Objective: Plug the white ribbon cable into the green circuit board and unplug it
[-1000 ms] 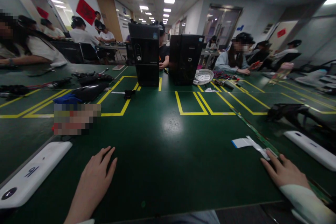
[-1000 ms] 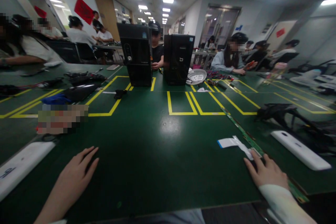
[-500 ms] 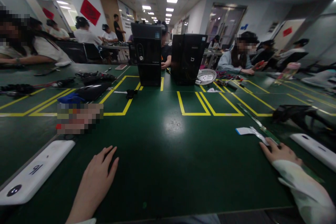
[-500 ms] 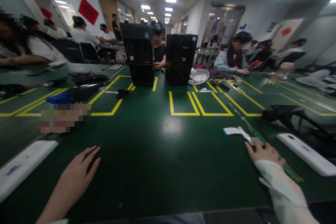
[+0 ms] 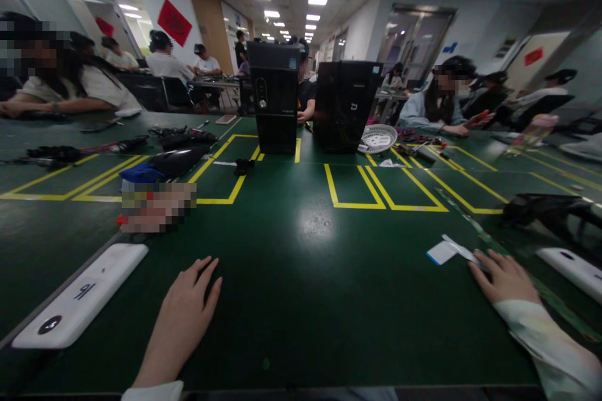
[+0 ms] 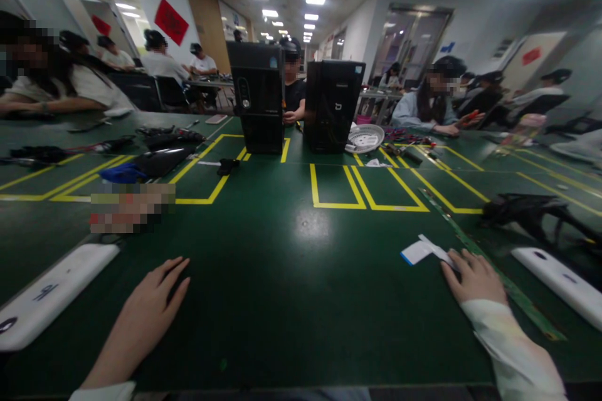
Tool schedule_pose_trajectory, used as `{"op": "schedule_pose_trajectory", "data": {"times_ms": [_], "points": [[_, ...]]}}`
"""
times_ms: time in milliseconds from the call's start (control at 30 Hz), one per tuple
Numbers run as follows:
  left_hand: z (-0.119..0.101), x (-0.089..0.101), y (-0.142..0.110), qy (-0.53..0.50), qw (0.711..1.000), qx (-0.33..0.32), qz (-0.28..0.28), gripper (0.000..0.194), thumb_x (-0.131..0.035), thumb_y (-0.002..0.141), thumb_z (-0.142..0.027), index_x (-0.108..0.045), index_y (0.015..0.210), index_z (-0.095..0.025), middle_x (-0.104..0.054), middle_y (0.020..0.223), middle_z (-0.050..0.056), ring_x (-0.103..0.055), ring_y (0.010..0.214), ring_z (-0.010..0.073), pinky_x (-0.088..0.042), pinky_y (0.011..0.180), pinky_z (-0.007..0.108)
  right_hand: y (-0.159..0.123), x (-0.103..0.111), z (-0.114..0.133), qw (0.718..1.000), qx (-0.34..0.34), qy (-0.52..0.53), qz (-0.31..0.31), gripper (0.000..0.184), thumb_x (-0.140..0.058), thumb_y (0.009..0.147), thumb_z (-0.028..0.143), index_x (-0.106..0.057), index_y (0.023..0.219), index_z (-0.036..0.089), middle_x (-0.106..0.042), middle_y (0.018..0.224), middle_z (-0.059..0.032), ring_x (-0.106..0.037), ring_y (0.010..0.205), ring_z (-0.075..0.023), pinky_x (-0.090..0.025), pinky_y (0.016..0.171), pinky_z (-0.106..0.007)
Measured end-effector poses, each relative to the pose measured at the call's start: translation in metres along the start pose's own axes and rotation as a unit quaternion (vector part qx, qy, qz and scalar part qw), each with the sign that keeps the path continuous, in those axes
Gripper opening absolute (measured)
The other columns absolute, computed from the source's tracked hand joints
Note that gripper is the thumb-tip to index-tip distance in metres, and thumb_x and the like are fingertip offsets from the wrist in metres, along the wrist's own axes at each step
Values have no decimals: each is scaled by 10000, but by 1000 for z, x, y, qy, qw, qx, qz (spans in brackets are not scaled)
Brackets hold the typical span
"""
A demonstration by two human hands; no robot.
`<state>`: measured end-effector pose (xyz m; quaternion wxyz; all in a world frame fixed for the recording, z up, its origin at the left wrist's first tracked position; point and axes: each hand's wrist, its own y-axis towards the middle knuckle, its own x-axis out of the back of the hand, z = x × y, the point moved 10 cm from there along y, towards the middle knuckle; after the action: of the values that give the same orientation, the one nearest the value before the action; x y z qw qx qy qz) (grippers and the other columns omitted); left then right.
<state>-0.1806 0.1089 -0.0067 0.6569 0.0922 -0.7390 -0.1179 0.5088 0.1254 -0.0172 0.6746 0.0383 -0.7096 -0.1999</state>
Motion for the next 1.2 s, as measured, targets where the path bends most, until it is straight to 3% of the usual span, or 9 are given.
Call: {"op": "schedule_pose_trajectory", "data": {"times_ms": [100, 233, 500, 667, 767, 900, 1200], "points": [[-1, 0, 0, 2, 1000, 2, 7, 595, -305, 911, -468, -549, 1300, -89, -548, 1332, 195, -522, 1226, 331, -423, 1022, 519, 2, -4, 45, 996, 63, 60, 15, 568, -333, 880, 466, -618, 1187, 83, -578, 1241, -233, -503, 1212, -363, -402, 1025, -514], [-3, 2, 0, -2, 1000, -9, -10, 580, -318, 911, -459, -551, 1295, -92, -554, 1326, 190, -522, 1228, 325, -408, 1041, 506, -2, 7, 131, 972, 180, 149, -19, 526, -353, 905, 456, -601, 1213, 107, -573, 1256, -200, -544, 1171, -315, -443, 996, -517], [0, 3, -1, -27, 999, -6, -25, 539, -354, 906, -460, -559, 1289, -140, -567, 1321, 165, -523, 1233, 313, -417, 1034, 507, -37, 38, 319, 879, 389, 273, 19, 435, -376, 950, 347, -517, 1328, 184, -523, 1285, -172, -490, 1203, -285, -439, 993, -516], [-1, 7, 1, -42, 999, 3, -9, 519, -349, 914, -440, -564, 1286, -147, -564, 1328, 150, -514, 1239, 298, -406, 1043, 504, -69, 57, 408, 824, 470, 309, 65, 431, -429, 925, 318, -512, 1312, 146, -501, 1300, -182, -451, 1216, -289, -439, 991, -508], [0, 7, 2, -47, 999, 10, 4, 529, -335, 919, -437, -566, 1285, -133, -562, 1329, 152, -511, 1240, 295, -410, 1041, 492, -87, 67, 441, 801, 497, 320, 89, 466, -466, 904, 329, -503, 1321, 123, -482, 1331, -173, -416, 1245, -284, -434, 1010, -477], [4, 4, 2, -58, 998, 14, 8, 536, -333, 921, -447, -572, 1280, -129, -554, 1336, 154, -505, 1243, 294, -415, 1036, 489, -103, 75, 465, 791, 513, 311, 122, 504, -501, 884, 341, -482, 1345, 138, -457, 1367, -153, -395, 1259, -278, -446, 1004, -448], [7, 4, 1, -67, 998, 9, -15, 499, -319, 932, -410, -585, 1261, -146, -576, 1308, 139, -527, 1215, 276, -431, 1026, 476, -113, 84, 480, 777, 535, 311, 116, 504, -507, 884, 364, -509, 1329, 127, -482, 1340, -159, -425, 1200, -270, -452, 983, -433]]}}
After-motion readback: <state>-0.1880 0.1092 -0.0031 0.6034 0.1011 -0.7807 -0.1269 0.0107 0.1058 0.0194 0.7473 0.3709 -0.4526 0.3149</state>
